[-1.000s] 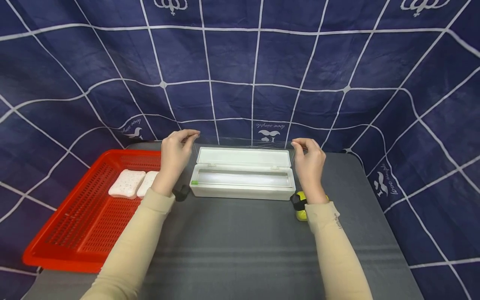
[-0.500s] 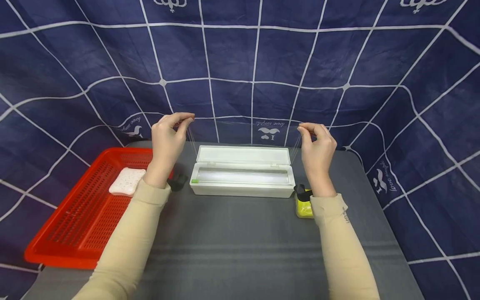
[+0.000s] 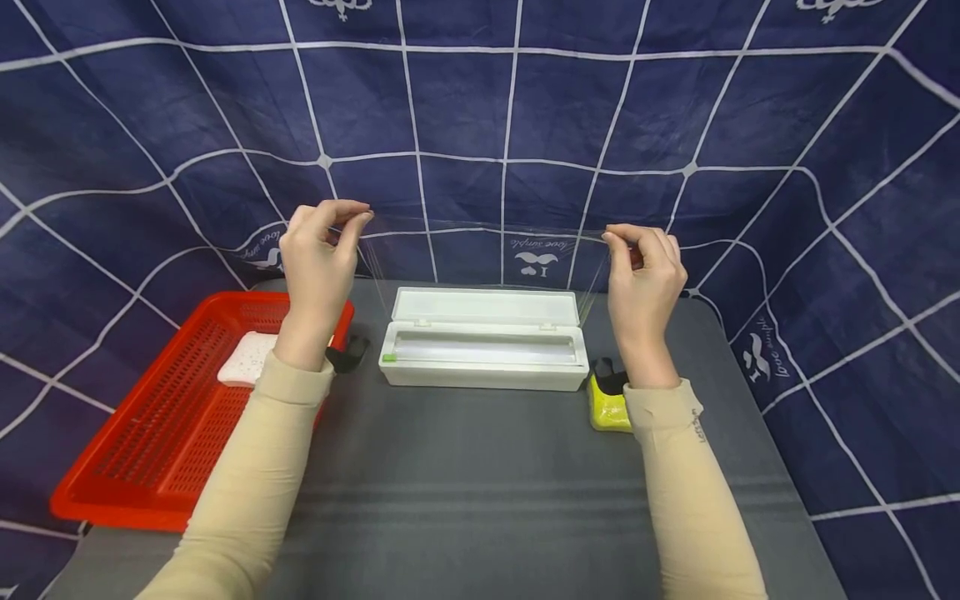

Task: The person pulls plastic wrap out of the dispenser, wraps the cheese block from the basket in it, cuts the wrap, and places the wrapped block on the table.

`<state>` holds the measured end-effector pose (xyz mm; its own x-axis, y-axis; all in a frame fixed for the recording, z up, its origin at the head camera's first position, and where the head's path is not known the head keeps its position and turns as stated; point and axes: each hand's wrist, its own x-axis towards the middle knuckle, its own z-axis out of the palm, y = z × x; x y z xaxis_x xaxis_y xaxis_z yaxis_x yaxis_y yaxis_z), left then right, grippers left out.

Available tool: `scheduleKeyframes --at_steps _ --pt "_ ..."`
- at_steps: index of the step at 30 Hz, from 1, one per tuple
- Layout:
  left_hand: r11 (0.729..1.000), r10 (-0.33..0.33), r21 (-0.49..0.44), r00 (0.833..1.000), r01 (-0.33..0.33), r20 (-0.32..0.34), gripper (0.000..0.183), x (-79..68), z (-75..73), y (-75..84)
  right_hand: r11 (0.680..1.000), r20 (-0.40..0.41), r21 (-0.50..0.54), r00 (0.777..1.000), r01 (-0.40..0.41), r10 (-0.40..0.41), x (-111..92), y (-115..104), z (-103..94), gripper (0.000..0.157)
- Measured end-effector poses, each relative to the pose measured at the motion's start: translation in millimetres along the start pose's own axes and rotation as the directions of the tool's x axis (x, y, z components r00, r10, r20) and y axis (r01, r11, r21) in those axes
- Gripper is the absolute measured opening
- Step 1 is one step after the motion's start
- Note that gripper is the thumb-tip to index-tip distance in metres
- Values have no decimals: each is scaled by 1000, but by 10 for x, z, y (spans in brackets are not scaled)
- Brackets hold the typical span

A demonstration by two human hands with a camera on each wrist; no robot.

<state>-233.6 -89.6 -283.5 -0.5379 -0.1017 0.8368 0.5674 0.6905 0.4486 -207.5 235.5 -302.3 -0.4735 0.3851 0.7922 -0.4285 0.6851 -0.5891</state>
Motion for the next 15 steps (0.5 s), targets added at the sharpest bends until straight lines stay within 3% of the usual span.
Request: scheduleKeyframes --at_steps 5,10,15 --pt "1000 1 24 1000 -1 -5 18 -64 -52 -11 999 46 -5 998 -32 32 -70 -76 -79 18" --pt "999 -20 34 1000 19 3 25 -175 -122 -3 996 137 -87 990 -22 33 -164 -130 -230 18" --pt "992 -120 -45 992 122 33 18 -311 -258 53 987 210 -156 978 29 4 -286 -193 -446 18"
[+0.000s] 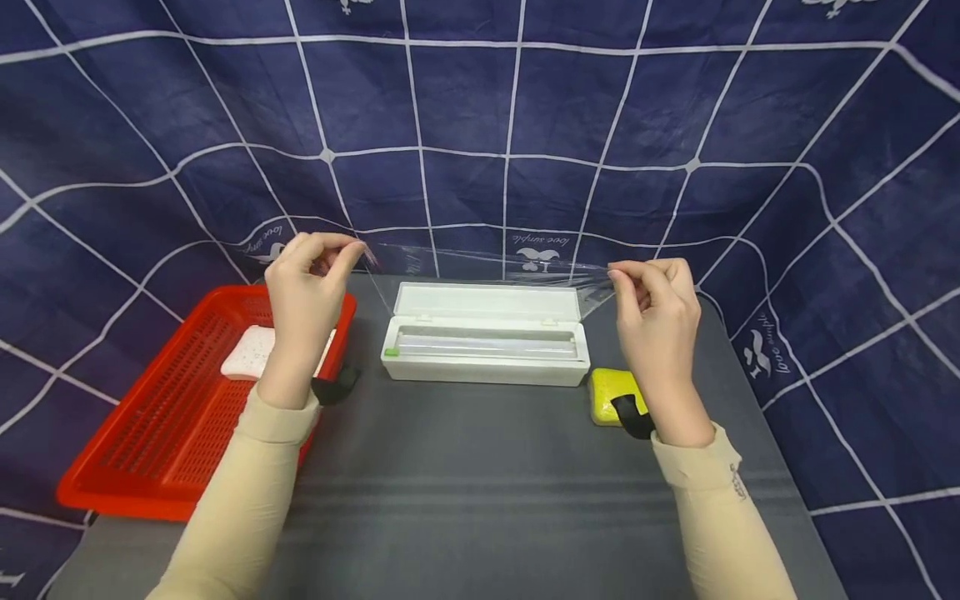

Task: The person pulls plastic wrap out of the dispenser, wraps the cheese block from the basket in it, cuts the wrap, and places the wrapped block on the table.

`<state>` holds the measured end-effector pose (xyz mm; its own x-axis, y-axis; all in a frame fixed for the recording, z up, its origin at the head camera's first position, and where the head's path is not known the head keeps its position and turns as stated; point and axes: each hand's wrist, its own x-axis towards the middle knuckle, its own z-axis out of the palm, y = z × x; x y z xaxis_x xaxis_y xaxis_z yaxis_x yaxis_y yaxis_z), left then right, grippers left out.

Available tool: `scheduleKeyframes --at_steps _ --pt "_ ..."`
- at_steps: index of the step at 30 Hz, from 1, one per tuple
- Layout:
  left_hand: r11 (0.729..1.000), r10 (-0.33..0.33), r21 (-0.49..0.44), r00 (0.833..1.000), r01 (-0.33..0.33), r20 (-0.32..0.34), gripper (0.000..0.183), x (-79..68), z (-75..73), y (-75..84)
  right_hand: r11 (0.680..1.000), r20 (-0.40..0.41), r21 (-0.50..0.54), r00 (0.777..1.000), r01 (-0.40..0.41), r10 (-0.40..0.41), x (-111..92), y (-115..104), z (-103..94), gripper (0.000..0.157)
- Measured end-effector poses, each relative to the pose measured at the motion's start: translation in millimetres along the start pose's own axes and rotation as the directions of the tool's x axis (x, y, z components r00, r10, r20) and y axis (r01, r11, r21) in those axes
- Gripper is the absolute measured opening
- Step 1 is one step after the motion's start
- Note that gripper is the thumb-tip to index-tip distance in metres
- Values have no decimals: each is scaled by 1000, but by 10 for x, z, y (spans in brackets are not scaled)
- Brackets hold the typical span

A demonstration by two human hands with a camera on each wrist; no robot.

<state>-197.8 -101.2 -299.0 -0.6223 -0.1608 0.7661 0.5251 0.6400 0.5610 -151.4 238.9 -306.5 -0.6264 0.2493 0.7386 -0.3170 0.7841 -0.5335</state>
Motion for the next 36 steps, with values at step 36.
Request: scheduleKeyframes --at_steps 36 --pt "819 -362 -271 823 505 439 25 -2237 -776 -160 437 626 -3 339 -900 703 -1971 284 -520 34"
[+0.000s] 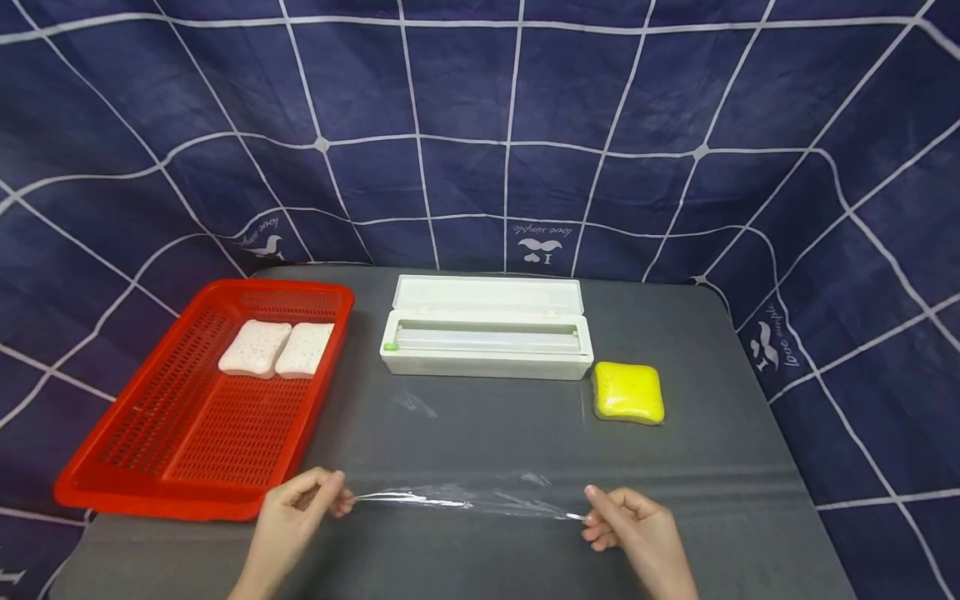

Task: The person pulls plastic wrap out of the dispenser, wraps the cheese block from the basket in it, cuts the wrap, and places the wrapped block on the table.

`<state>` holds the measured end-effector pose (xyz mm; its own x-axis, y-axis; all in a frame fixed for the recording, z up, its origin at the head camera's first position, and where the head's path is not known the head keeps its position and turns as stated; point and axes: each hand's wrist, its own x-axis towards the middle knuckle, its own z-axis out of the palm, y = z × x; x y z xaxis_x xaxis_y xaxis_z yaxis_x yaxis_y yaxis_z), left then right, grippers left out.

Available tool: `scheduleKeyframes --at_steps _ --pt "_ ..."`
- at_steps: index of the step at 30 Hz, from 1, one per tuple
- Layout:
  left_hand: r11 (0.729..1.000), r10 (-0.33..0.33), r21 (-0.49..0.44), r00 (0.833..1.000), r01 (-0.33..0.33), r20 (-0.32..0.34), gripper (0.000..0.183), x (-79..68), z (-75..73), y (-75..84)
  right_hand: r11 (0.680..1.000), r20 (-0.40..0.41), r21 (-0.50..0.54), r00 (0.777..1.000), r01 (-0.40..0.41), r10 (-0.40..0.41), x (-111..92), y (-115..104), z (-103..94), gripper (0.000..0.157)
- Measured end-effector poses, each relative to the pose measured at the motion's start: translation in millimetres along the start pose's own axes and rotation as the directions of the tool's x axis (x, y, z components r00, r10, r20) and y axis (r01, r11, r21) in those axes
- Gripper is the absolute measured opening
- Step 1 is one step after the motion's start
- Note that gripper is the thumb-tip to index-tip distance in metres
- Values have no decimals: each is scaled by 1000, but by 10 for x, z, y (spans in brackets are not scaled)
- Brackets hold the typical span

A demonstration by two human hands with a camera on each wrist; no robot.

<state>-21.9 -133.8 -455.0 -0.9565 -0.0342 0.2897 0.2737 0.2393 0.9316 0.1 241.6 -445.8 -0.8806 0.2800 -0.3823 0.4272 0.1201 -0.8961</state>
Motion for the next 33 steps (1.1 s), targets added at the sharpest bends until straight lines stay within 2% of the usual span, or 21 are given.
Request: scheduleKeyframes --at_steps 2,4,6,9,14,19,23,30,33 --pt "990 -91 107 996 92 -12 27 -28 45 -55 996 9 -70 998 -57 58 20 78 43 33" --pt "965 -154 216 988 150 -1 31 -45 71 -109 990 22 -123 998 -62 66 46 155 78 29" --pt "942 -162 304 986 146 29 33 -56 86 -164 981 29 -185 997 -60 67 74 225 104 27" --pt "904 -141 416 987 95 81 36 -71 97 -244 958 29 -284 998 -42 53 117 309 137 25" --pt "838 -178 543 971 65 159 37 -82 133 -346 918 65 -397 998 17 10 178 406 178 22" --pt "790 -191 612 961 31 198 35 -80 190 -439 920 117 -384 993 78 -35 227 466 208 20" --pt "788 -182 616 963 21 201 36 -96 218 -486 906 117 -412 992 98 -54 261 503 248 18" --pt "768 -186 641 963 19 194 34 -113 254 -523 880 56 -467 996 83 -64 315 548 351 17" --pt "764 -205 644 960 37 189 32 -101 276 -537 843 57 -520 991 133 -122 332 548 372 18"
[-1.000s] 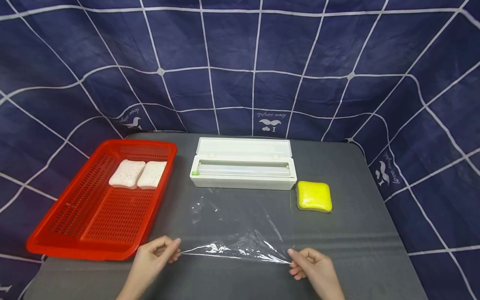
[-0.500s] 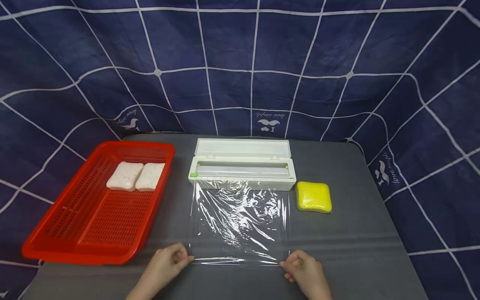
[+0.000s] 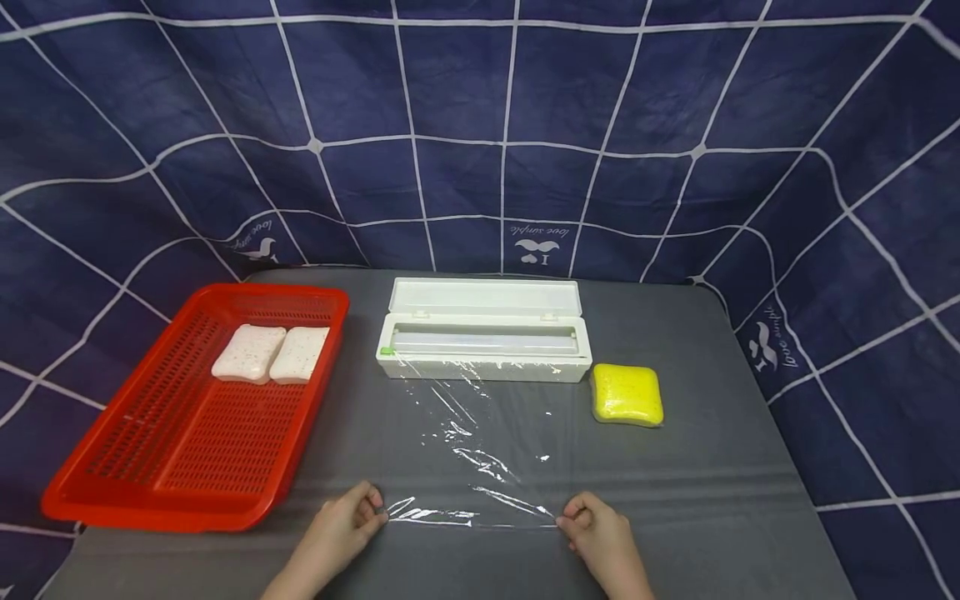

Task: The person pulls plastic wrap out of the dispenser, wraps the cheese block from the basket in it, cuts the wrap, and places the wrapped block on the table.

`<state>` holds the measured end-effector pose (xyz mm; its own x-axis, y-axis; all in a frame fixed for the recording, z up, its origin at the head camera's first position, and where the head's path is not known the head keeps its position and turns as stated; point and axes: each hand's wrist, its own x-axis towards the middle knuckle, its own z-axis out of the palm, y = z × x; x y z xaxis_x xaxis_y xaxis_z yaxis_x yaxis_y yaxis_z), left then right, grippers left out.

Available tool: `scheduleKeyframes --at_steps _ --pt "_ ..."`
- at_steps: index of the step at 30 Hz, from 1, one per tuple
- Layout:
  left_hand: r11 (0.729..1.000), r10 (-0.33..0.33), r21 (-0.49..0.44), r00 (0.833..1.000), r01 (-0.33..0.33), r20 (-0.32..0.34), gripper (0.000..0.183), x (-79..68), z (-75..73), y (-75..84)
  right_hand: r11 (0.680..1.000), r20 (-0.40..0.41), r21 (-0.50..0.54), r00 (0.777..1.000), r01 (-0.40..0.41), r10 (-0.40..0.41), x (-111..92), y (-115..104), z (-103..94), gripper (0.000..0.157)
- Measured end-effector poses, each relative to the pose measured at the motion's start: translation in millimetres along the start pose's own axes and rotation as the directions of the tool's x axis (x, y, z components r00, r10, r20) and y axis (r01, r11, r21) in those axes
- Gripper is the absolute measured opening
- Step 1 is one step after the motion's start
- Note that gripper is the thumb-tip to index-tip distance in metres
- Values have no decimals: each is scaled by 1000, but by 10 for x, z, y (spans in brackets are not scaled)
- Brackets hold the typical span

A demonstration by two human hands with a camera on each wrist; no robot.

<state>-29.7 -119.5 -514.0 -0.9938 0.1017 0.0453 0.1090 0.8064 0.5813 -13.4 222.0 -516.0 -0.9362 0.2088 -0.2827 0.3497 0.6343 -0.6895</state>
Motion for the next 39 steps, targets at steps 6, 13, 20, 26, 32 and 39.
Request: scheduleKeyframes --at_steps 6,13,20,26,32,39 --pt "998 -62 -11 998 62 34 29 33 13 49 990 -26 -118 996 82 -86 24 -24 9 18" --pt "998 -56 14 998 56 3 32 14 22 62 983 -21 -156 995 96 -100 13 -46 9 24" --pt "998 -58 32 998 58 -20 33 3 32 39 981 -35 -166 994 100 -107 19 -59 25 24" --pt "998 -50 26 995 52 -86 31 30 -14 -25 984 -61 -150 993 93 -103 17 -58 24 23" --pt "998 -52 21 994 54 -95 29 55 -83 -18 985 -84 -145 990 99 -112 33 -54 44 23" --pt "995 -101 -29 992 100 -76 25 161 -369 172 985 -96 -125 986 121 -133 22 -35 38 23"
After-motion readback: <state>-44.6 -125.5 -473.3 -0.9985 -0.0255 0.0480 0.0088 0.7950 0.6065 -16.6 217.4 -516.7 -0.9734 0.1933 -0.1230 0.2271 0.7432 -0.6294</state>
